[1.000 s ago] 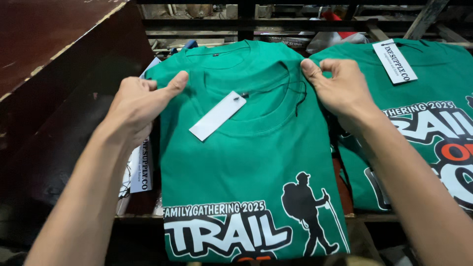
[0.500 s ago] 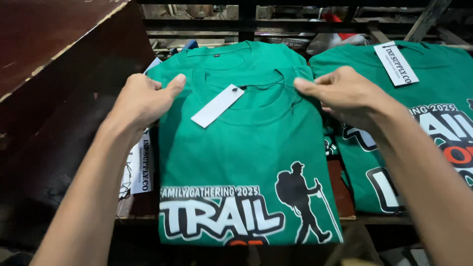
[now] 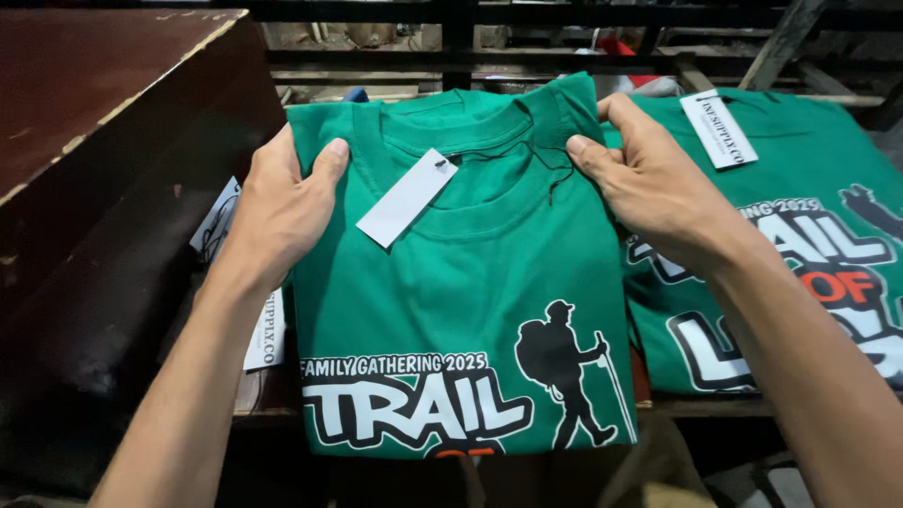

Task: The person attaches white tags to green t-shirts by threading a black string through the tag and the shirt's collar. They then fold the shirts and place them in a stack on the table.

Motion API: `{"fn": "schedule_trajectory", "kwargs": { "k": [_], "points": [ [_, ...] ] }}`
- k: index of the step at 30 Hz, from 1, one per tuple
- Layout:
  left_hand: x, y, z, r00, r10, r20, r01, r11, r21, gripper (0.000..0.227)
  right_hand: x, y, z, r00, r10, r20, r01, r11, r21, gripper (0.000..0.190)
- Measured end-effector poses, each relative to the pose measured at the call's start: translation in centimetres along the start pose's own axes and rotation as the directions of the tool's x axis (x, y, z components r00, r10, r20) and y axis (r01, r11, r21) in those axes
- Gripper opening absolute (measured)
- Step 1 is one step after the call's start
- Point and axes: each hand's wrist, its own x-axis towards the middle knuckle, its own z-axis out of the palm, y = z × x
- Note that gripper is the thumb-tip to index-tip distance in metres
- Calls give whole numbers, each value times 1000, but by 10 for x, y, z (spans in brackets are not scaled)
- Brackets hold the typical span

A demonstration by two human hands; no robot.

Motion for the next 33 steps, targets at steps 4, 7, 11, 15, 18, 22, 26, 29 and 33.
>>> {"fn": "schedule_trajectory", "kwargs": {
  "k": [4, 7, 11, 15, 18, 22, 26, 29, 33],
  "points": [
    [3, 2, 3, 999, 32, -23, -33, 997, -63, 17, 8, 14, -9, 995, -95, -2, 95, 985, 147, 9],
    [4, 12, 3, 999, -24, -22, 21, 996, -92, 16, 5, 16, -17, 983, -184, 24, 168, 937, 305, 9],
    [4, 42, 1, 994, -103, 22, 105, 988, -112, 25, -13, 8, -29, 983, -160, -90, 176, 964, 202, 14],
    [14, 80, 4, 985, -145, 97, 159, 975, -158, 24, -22, 9, -53, 969, -112, -219, 185, 919, 348, 11],
    [13, 116, 12, 967, -176, 182, 224, 932, -286, 24, -26, 6, -83, 956, -68, -287, 173, 917, 359, 16],
    [18, 155, 42, 951, -164, 263, 256, 893, -369, 22, -39, -3, -139, 939, -44, -342, 69, 996, 60, 22],
    [25, 179, 86, 943, -138, 303, 253, 889, -383, 26, -52, 12, -178, 917, -67, -392, 105, 992, 76, 20],
    [28, 193, 125, 941, -136, 311, 260, 878, -403, 26, -53, 27, -206, 916, -53, -398, 73, 997, 37, 21],
    [33, 199, 174, 959, -145, 245, 212, 937, -277, 26, -13, 83, -258, 925, -67, -373, 42, 996, -74, 55]
  ]
}}
